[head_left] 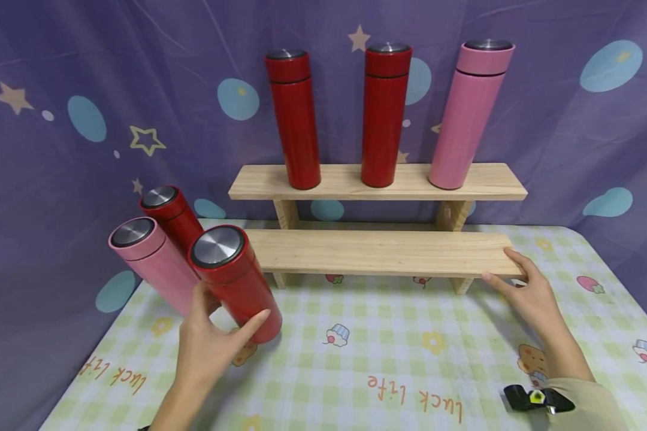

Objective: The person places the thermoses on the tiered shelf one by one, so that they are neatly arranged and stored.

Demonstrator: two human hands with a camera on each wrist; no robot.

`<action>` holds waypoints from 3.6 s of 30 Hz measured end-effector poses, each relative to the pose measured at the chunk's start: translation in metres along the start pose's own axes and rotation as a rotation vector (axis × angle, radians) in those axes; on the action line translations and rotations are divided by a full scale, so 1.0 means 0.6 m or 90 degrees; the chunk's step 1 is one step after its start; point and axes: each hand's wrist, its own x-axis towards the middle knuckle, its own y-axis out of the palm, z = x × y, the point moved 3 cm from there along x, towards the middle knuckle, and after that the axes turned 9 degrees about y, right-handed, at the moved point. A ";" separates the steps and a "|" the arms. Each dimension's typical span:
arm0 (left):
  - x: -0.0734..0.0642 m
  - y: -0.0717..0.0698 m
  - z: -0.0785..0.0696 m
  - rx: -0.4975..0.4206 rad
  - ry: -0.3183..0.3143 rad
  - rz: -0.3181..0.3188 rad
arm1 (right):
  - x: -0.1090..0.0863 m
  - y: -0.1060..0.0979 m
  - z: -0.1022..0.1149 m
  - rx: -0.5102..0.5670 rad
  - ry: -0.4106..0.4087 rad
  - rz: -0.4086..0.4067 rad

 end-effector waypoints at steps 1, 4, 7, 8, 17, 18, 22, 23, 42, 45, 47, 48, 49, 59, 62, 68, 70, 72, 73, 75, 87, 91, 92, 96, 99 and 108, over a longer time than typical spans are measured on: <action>0.002 0.003 -0.003 0.000 0.005 0.002 | 0.000 0.000 0.000 0.000 0.000 0.000; 0.009 0.013 -0.009 -0.020 0.023 0.007 | 0.001 -0.003 0.001 -0.001 0.003 0.000; 0.017 0.024 -0.016 -0.037 0.041 0.010 | 0.002 -0.004 0.003 -0.002 0.004 0.000; 0.020 0.027 -0.018 -0.041 0.046 0.011 | 0.003 -0.005 0.004 -0.004 0.003 -0.001; 0.041 0.061 -0.038 -0.063 0.077 0.028 | 0.004 -0.005 0.008 -0.012 -0.008 0.000; 0.042 0.064 -0.041 -0.065 0.079 0.030 | 0.005 -0.004 0.008 -0.014 -0.010 0.000; 0.046 0.077 -0.052 -0.082 0.090 0.032 | 0.003 0.002 0.006 -0.018 -0.016 0.004; 0.048 0.081 -0.055 -0.088 0.093 0.032 | 0.002 0.004 0.005 -0.018 -0.015 0.006; 0.069 0.145 -0.096 -0.142 0.137 0.060 | -0.003 -0.002 0.004 -0.026 -0.010 0.003; 0.070 0.150 -0.099 -0.145 0.124 0.069 | -0.003 -0.001 0.006 -0.028 -0.010 0.004; 0.071 0.153 -0.102 -0.147 0.121 0.072 | -0.003 -0.001 0.007 -0.028 -0.008 0.006; 0.071 0.154 -0.103 -0.149 0.122 0.073 | -0.002 -0.001 0.007 -0.029 -0.007 0.006; 0.072 0.156 -0.104 -0.151 0.123 0.074 | -0.002 -0.001 0.007 -0.029 -0.005 0.006; 0.080 0.177 -0.109 -0.136 0.149 0.100 | -0.002 -0.001 0.006 -0.031 -0.010 0.004; 0.083 0.184 -0.111 -0.140 0.164 0.111 | -0.003 -0.002 0.007 -0.031 -0.012 0.002; 0.089 0.198 -0.119 -0.152 0.186 0.127 | -0.004 0.000 0.008 -0.031 -0.013 0.002; 0.090 0.203 -0.121 -0.156 0.190 0.132 | -0.004 0.001 0.007 -0.031 -0.011 0.004; 0.091 0.208 -0.125 -0.163 0.192 0.138 | -0.003 0.001 0.007 -0.031 -0.009 0.004; 0.092 0.211 -0.127 -0.164 0.195 0.141 | -0.003 0.001 0.007 -0.031 -0.008 0.005; 0.094 0.217 -0.132 -0.170 0.202 0.144 | -0.003 0.001 0.007 -0.032 -0.008 0.006; 0.109 0.246 -0.173 -0.207 0.234 0.134 | -0.004 0.000 0.006 -0.033 0.001 0.013; 0.117 0.258 -0.187 -0.206 0.255 0.127 | -0.003 -0.003 0.007 -0.036 -0.001 0.010; 0.119 0.262 -0.190 -0.207 0.256 0.129 | -0.002 -0.004 0.007 -0.036 -0.002 0.009; 0.127 0.276 -0.203 -0.210 0.252 0.139 | 0.001 -0.007 0.009 -0.041 -0.010 0.001; 0.131 0.287 -0.210 -0.216 0.255 0.140 | 0.001 -0.008 0.009 -0.042 -0.009 0.001; 0.142 0.313 -0.230 -0.245 0.255 0.137 | 0.000 -0.002 0.010 -0.037 -0.002 0.008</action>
